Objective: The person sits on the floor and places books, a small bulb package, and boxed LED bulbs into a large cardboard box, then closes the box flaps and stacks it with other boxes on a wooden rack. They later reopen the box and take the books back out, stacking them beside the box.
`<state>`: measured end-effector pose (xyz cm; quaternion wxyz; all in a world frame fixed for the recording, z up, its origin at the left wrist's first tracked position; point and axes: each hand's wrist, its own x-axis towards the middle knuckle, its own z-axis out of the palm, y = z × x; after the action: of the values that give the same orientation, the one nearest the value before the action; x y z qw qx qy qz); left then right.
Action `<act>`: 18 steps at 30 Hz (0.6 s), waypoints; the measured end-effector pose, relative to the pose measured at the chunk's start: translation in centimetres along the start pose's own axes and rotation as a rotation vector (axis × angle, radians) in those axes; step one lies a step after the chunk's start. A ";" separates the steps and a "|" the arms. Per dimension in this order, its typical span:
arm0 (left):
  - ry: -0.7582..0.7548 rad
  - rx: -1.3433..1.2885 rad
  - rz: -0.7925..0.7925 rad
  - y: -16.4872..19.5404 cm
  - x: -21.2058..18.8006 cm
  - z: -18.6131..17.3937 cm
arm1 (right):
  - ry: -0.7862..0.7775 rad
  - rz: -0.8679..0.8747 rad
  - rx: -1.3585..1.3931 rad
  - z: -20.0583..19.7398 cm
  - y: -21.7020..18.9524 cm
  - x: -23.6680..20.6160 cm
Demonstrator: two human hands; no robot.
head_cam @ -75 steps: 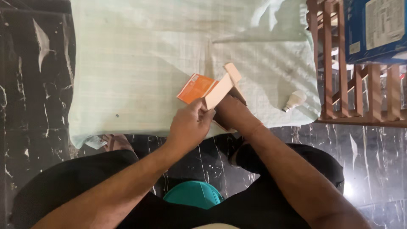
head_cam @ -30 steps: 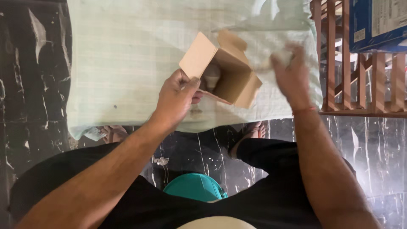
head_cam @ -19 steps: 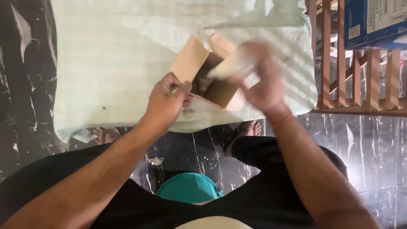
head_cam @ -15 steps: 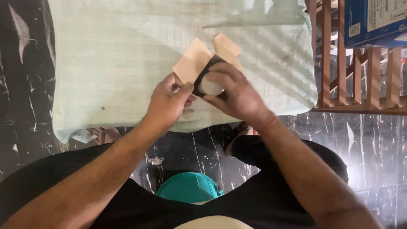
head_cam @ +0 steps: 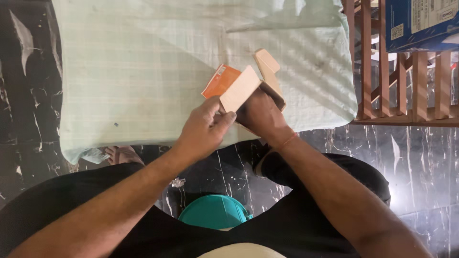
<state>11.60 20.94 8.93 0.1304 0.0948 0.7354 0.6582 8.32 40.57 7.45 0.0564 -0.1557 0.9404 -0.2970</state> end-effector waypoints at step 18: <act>0.160 -0.151 -0.298 -1.4 2.1 -1.9 | 0.357 -0.360 -0.073 -5.1 -1.8 0.9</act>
<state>9.05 19.66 7.60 0.1739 -0.0779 0.6979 0.6904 6.96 41.60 12.64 -0.1701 -0.2676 0.9026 -0.2911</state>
